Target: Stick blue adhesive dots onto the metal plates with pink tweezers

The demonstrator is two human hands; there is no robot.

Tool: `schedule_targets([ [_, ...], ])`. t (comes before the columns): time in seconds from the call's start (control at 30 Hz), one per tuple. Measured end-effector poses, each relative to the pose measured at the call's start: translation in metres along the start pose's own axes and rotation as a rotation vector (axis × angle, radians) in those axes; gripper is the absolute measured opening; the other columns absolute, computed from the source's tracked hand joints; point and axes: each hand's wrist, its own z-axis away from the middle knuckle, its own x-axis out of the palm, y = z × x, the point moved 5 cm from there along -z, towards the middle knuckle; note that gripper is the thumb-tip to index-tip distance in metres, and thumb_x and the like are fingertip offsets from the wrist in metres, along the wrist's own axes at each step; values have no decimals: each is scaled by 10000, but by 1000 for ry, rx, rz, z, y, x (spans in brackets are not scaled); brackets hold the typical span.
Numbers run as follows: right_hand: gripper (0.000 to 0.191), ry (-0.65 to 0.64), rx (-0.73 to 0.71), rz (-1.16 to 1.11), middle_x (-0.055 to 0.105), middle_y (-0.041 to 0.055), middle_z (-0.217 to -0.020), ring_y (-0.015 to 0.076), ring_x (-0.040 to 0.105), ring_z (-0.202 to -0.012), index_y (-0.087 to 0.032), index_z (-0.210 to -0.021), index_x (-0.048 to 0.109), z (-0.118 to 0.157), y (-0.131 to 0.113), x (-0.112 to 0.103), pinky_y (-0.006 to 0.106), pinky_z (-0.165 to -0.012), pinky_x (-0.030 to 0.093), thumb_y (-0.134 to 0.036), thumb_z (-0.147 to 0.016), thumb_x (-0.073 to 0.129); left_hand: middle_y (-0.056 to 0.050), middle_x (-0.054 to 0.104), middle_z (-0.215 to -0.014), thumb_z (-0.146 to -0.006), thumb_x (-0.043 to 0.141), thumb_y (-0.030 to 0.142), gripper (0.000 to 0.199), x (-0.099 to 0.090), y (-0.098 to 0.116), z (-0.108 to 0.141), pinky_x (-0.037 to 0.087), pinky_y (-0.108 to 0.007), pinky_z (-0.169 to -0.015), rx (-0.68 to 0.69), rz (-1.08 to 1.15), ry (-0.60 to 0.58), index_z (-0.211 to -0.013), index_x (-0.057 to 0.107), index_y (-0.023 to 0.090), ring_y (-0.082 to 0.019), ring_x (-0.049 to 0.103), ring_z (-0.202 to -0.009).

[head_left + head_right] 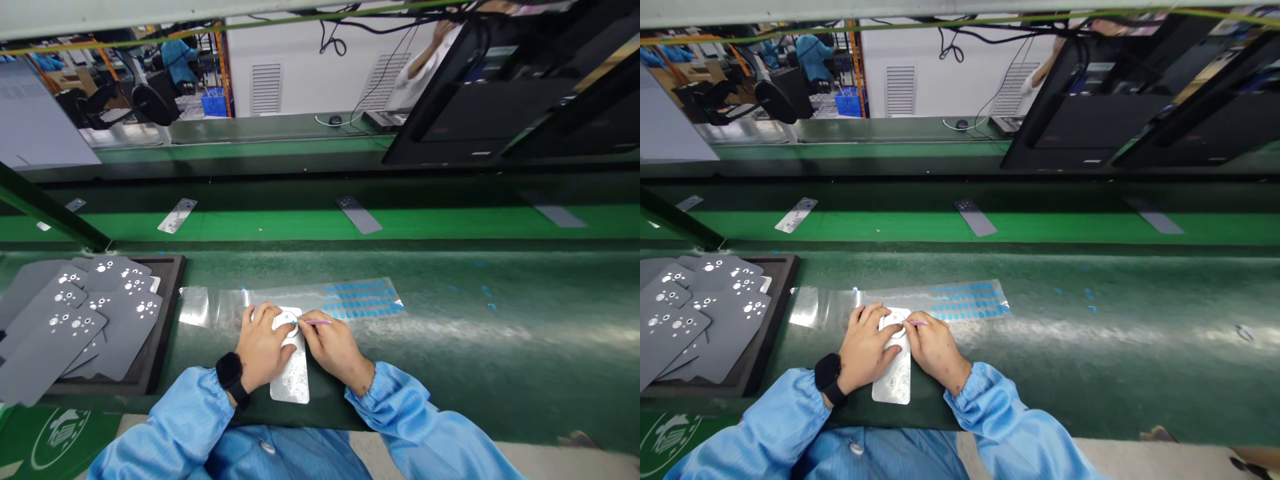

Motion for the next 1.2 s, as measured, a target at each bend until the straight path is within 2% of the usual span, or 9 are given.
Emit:
schedule_targets([
  [0.33, 242, -2, 70, -79, 677, 63, -740, 206, 646, -717, -219, -764, 590, 1, 1, -3, 306, -682, 496, -286, -910, 409, -81, 567, -1190, -777, 688, 310, 308, 2, -1, 0, 255, -579, -1029, -10, 7, -7, -1081, 649, 281, -320, 394, -1244],
  [0.43, 201, 71, 171, -186, 665, 45, -717, 198, 642, -677, -218, -759, 568, -4, 8, -12, 298, -646, 498, -314, -889, 448, -91, 554, -1214, -777, 686, 314, 320, 1, -1, 5, 247, -596, -1018, 5, 1, 42, -1090, 636, 266, -339, 357, -1264],
  [0.53, 214, 132, 161, -213, 648, 58, -757, 196, 626, -729, -215, -739, 548, -16, 8, -21, 303, -688, 502, -253, -889, 400, -123, 534, -1248, -749, 707, 373, 414, 1, -2, 11, 278, -596, -980, -11, -3, 93, -1124, 605, 229, -362, 356, -1251],
  [0.7, 148, -176, 121, 55, 607, 88, -822, 195, 597, -795, -184, -723, 561, -37, -6, -10, 298, -767, 478, -79, -754, 461, -138, 546, -1249, -719, 722, 413, 540, 8, -2, 15, 315, -577, -953, -59, -2, 104, -1188, 549, 209, -367, 388, -1236],
  [0.77, 86, -272, 151, 112, 607, 94, -862, 193, 594, -783, -167, -757, 572, -39, -9, -6, 285, -730, 469, -98, -710, 554, -130, 559, -1233, -709, 727, 418, 536, 12, -3, 16, 328, -570, -950, -72, -7, 149, -1175, 552, 218, -366, 414, -1224],
  [0.87, 162, -334, 203, 57, 624, 47, -806, 169, 580, -703, -169, -800, 578, -47, -8, -5, 251, -614, 431, -118, -658, 638, -125, 554, -1234, -699, 723, 415, 546, 18, -9, 19, 368, -545, -941, -86, -12, 278, -1184, 538, 245, -358, 457, -1200],
  [0.97, 140, -301, 191, -87, 627, -14, -695, 134, 568, -625, -179, -762, 594, -81, -9, -10, 214, -544, 390, -87, -661, 625, -123, 526, -1268, -770, 629, 371, 482, 22, -21, 23, 412, -514, -936, -117, -16, 465, -1222, 489, 279, -334, 488, -1193],
  [1.07, 106, -83, 212, -80, 656, -13, -702, 134, 609, -648, -169, -779, 632, -147, -6, -29, 207, -563, 429, -99, -701, 621, -104, 549, -1236, -829, 493, 281, 416, 24, -35, 26, 430, -519, -936, -201, -8, 606, -1239, 449, 331, -316, 524, -1170],
  [1.2, 258, 139, 249, 45, 683, 81, -989, 183, 638, -919, -153, -1072, 616, -223, 10, -68, 263, -761, 470, -226, -830, 562, -93, 621, -1122, -796, 494, 256, 389, 34, -46, 21, 473, -520, -882, -198, -24, 596, -1171, 525, 356, -321, 585, -1098],
])
